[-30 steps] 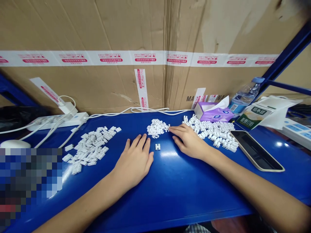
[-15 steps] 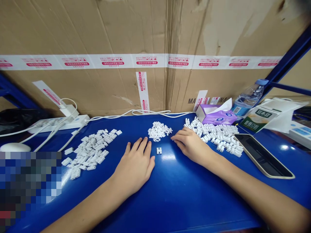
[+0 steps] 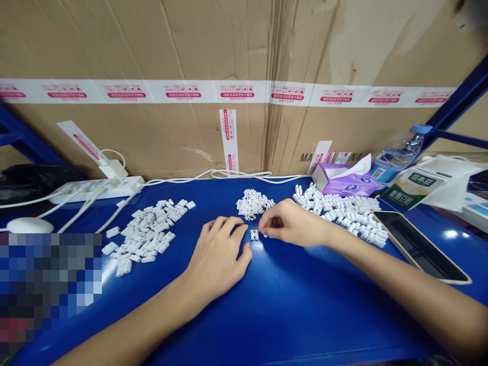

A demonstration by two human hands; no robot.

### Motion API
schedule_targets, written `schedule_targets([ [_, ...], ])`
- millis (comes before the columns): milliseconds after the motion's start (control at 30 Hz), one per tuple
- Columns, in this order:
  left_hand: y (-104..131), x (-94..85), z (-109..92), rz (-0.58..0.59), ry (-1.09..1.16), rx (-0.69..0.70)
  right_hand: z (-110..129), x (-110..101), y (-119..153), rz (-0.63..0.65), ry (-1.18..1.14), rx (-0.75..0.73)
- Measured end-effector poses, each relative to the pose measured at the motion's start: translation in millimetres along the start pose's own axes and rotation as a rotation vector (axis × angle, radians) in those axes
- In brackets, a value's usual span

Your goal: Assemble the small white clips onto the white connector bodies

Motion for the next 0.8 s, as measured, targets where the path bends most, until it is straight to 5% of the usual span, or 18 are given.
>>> schedule_targets([
  [200,0,3.9,-1,-0.036,0.054,-0.013,-13,5,-7,0.033,-0.474,-0.015],
  [800,-3,4.6,0,-0.051,0.081,0.023,-14,14,-9,-0.022,-0.493,0.035],
])
Point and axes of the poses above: each hand's wrist, its own y-axis away from the middle knuckle, its own x-axis out of the palm, z = x × y, the point moved 6 cm from there along -y, towards the middle knuckle, and after that the axes turned 5 degrees about -y, right-handed, at the moved point
